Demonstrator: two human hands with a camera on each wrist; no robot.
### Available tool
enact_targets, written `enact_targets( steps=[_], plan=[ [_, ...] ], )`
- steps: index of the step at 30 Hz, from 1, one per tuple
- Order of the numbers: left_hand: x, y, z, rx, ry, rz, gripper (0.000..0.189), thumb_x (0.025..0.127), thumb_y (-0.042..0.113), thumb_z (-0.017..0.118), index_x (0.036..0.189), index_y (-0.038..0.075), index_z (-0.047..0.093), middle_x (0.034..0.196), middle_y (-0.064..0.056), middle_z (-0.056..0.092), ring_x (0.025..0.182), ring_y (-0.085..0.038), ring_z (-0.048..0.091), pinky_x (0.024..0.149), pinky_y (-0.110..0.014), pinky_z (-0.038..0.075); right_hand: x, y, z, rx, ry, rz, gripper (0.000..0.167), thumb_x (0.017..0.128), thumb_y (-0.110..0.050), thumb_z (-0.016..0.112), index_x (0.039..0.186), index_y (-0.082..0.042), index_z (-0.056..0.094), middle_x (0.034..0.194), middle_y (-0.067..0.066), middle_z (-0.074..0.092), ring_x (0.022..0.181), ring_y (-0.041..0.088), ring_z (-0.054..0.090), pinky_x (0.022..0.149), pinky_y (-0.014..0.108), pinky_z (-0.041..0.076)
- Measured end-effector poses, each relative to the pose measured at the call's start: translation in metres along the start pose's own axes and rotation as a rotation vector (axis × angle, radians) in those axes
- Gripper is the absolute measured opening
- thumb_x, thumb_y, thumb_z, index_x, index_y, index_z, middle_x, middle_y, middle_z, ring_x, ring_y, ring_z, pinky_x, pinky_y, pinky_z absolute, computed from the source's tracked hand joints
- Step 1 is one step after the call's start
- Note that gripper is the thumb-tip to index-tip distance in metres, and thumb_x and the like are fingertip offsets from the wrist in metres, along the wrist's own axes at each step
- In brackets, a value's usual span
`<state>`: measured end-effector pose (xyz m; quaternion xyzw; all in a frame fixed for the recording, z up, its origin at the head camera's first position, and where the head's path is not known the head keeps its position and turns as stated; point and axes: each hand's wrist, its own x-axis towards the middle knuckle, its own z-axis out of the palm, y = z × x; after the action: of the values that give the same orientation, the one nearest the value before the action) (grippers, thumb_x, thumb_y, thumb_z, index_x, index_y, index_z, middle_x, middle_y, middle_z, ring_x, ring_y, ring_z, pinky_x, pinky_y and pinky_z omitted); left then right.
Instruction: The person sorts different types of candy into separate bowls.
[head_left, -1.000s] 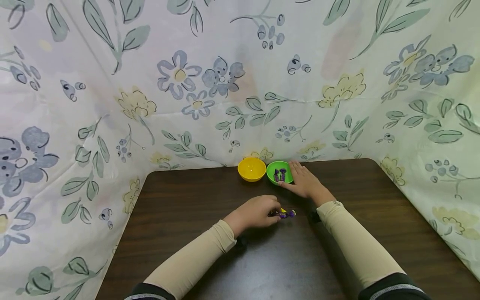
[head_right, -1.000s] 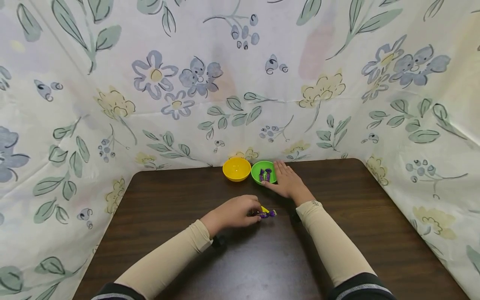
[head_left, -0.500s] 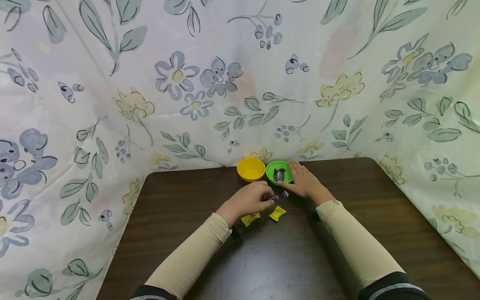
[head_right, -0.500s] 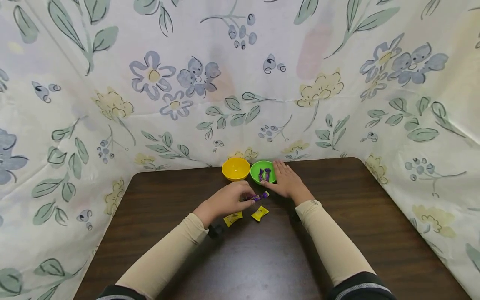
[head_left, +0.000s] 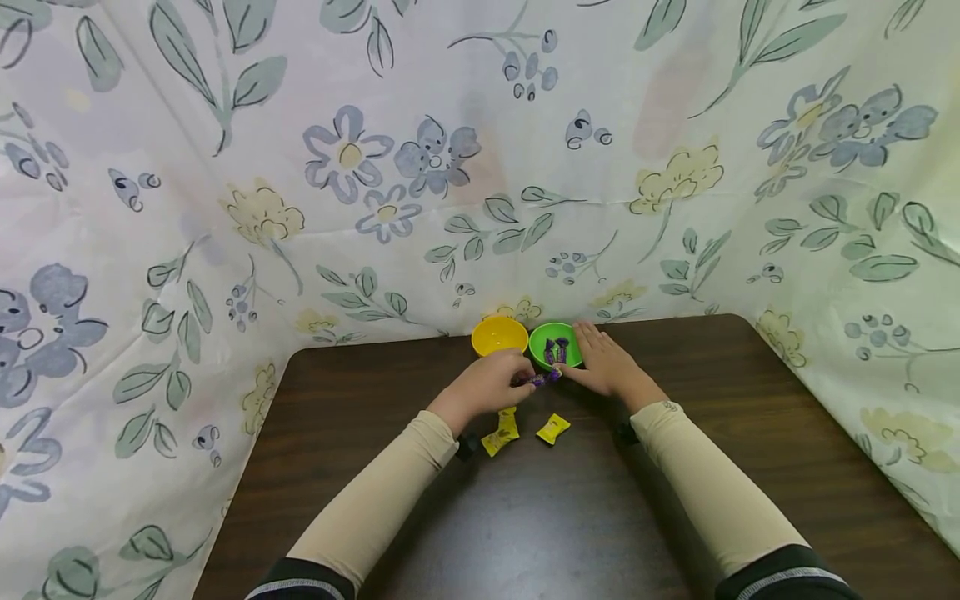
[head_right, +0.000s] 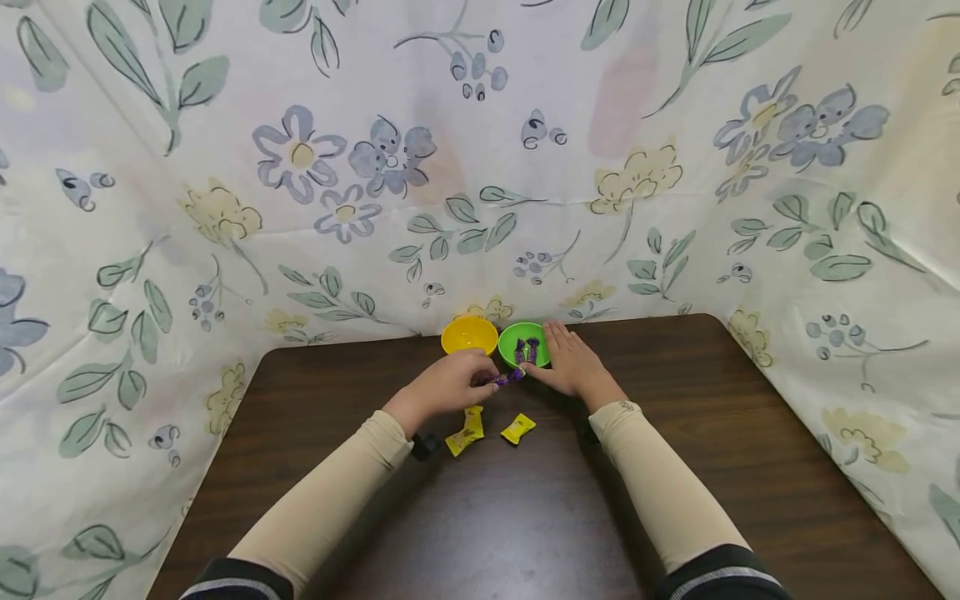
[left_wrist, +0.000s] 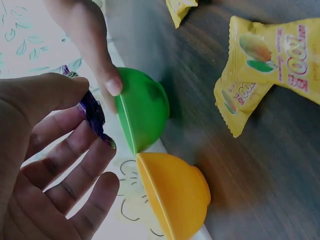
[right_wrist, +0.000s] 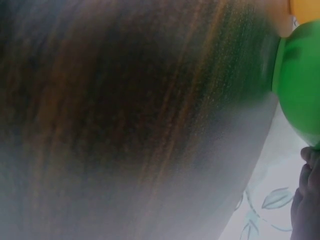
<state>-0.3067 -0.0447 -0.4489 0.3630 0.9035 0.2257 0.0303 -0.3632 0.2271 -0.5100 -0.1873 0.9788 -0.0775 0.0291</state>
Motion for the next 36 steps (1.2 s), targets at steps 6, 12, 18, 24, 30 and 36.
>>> enact_targets(
  steps=[6, 12, 18, 24, 30, 36],
  plan=[
    [0.010, 0.001, -0.002, 0.075, 0.046, -0.039, 0.016, 0.102, 0.027, 0.072, 0.107, 0.014, 0.079, 0.097, 0.001, 0.070, 0.083, -0.011, 0.060, 0.077, -0.026, 0.055, -0.001, 0.001, 0.001, 0.004, 0.000, -0.004, 0.101, 0.105, -0.066, 0.046, 0.168, 0.006, 0.012, 0.176, 0.026, 0.016, 0.165, 0.042, 0.014, 0.134, 0.056, 0.014],
    [0.023, 0.000, 0.002, 0.110, 0.071, -0.052, 0.013, 0.101, 0.026, 0.073, 0.102, 0.014, 0.080, 0.091, 0.002, 0.071, 0.078, -0.011, 0.061, 0.072, -0.027, 0.054, -0.002, 0.001, 0.002, 0.033, -0.002, 0.000, 0.108, 0.102, -0.075, 0.041, 0.168, 0.005, 0.012, 0.177, 0.024, 0.014, 0.165, 0.040, 0.013, 0.134, 0.056, 0.012],
    [0.039, 0.001, 0.005, 0.085, 0.079, -0.069, 0.014, 0.101, 0.025, 0.073, 0.101, 0.013, 0.079, 0.089, 0.003, 0.072, 0.076, -0.012, 0.060, 0.069, -0.024, 0.052, -0.003, 0.001, 0.000, 0.035, 0.004, 0.006, 0.107, 0.102, -0.074, 0.043, 0.168, 0.005, 0.012, 0.177, 0.024, 0.015, 0.165, 0.040, 0.013, 0.134, 0.056, 0.013],
    [0.051, -0.003, 0.009, 0.129, 0.088, -0.093, 0.015, 0.101, 0.026, 0.073, 0.100, 0.012, 0.079, 0.092, 0.000, 0.072, 0.077, -0.013, 0.060, 0.069, -0.027, 0.051, -0.001, 0.001, 0.001, 0.035, -0.004, 0.013, 0.108, 0.102, -0.076, 0.040, 0.169, 0.004, 0.010, 0.177, 0.023, 0.013, 0.166, 0.040, 0.010, 0.134, 0.056, 0.012],
    [0.061, -0.005, 0.016, 0.174, 0.124, -0.109, 0.019, 0.100, 0.026, 0.073, 0.107, 0.010, 0.082, 0.099, -0.002, 0.077, 0.083, -0.015, 0.068, 0.076, -0.030, 0.058, 0.001, 0.003, 0.003, 0.028, -0.010, 0.014, 0.107, 0.103, -0.076, 0.039, 0.169, 0.004, 0.010, 0.177, 0.023, 0.012, 0.166, 0.040, 0.010, 0.134, 0.056, 0.011],
    [0.069, -0.002, 0.023, 0.204, 0.157, -0.081, 0.023, 0.101, 0.027, 0.073, 0.114, 0.011, 0.082, 0.108, -0.003, 0.079, 0.095, -0.019, 0.071, 0.085, -0.033, 0.060, 0.001, 0.002, 0.002, 0.023, -0.022, 0.014, 0.107, 0.103, -0.074, 0.041, 0.169, 0.003, 0.008, 0.178, 0.022, 0.011, 0.166, 0.040, 0.008, 0.134, 0.057, 0.010]
  ],
)
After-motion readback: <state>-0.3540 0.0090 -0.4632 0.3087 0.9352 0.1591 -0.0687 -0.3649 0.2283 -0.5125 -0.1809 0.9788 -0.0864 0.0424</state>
